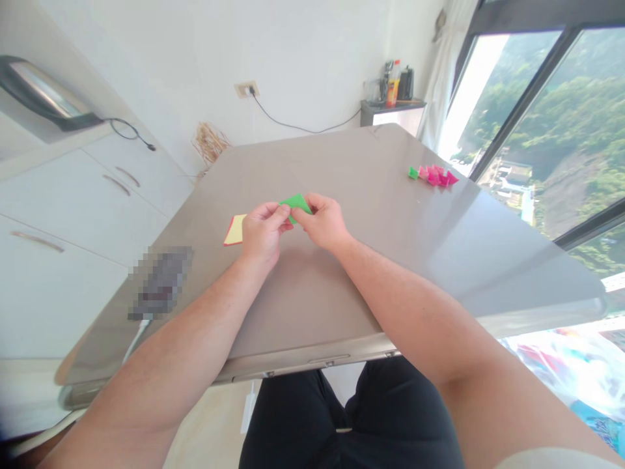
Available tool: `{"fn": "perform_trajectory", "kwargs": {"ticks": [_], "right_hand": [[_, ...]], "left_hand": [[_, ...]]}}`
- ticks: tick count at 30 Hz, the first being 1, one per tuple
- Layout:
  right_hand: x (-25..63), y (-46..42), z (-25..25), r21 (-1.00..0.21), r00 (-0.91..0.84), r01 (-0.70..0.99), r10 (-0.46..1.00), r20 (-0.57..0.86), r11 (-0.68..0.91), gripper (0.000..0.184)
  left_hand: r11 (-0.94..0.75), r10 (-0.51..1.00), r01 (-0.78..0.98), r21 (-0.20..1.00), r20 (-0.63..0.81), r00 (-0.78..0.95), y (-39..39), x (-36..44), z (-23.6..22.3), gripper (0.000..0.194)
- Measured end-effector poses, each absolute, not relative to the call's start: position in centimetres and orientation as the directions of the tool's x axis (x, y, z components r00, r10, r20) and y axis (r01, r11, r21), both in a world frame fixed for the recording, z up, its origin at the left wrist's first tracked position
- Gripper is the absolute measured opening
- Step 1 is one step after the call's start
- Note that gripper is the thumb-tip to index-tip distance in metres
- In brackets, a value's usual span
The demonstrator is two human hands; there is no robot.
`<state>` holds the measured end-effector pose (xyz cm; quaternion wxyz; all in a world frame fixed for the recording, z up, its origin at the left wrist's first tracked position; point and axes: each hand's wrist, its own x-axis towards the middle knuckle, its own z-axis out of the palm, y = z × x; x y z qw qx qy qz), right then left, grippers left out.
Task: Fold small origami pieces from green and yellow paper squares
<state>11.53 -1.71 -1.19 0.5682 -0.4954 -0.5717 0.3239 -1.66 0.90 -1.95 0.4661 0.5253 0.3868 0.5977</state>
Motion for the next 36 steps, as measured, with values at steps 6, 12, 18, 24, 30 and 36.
{"fn": "perform_trajectory", "kwargs": {"ticks": [6, 12, 18, 24, 30, 36], "right_hand": [[11.79, -1.7, -1.31, -0.921, 0.167, 0.225, 0.919, 0.358, 0.318, 0.017], [11.94, -1.83, -1.22, -0.896, 0.184, 0.319, 0.908, 0.377, 0.308, 0.025], [12.11, -1.97, -1.24, -0.9, 0.182, 0.316, 0.912, 0.367, 0.299, 0.025], [12.19, -2.18, -1.17, -0.914, 0.152, 0.276, 0.926, 0.346, 0.296, 0.022], [12.32, -2.21, -1.22, -0.916, 0.143, 0.272, 0.929, 0.342, 0.295, 0.02], [12.29, -2.19, -1.23, -0.928, 0.17, 0.24, 0.929, 0.329, 0.285, 0.018]], "left_hand": [[-0.245, 0.969, -0.182, 0.952, 0.247, -0.014, 0.74, -1.52, -1.77, 0.02], [-0.21, 0.977, -0.176, 0.962, 0.215, 0.006, 0.36, -1.19, -1.53, 0.022], [-0.135, 0.984, -0.253, 0.958, 0.158, 0.075, 0.34, -1.33, -1.42, 0.023], [-0.1, 0.979, -0.296, 0.95, 0.147, 0.142, 0.66, -1.81, -1.38, 0.022], [-0.103, 0.986, -0.319, 0.942, 0.139, 0.091, 0.75, -2.03, -1.33, 0.024], [-0.095, 0.993, -0.246, 0.965, 0.11, 0.05, 0.57, -2.04, -1.26, 0.021]]}}
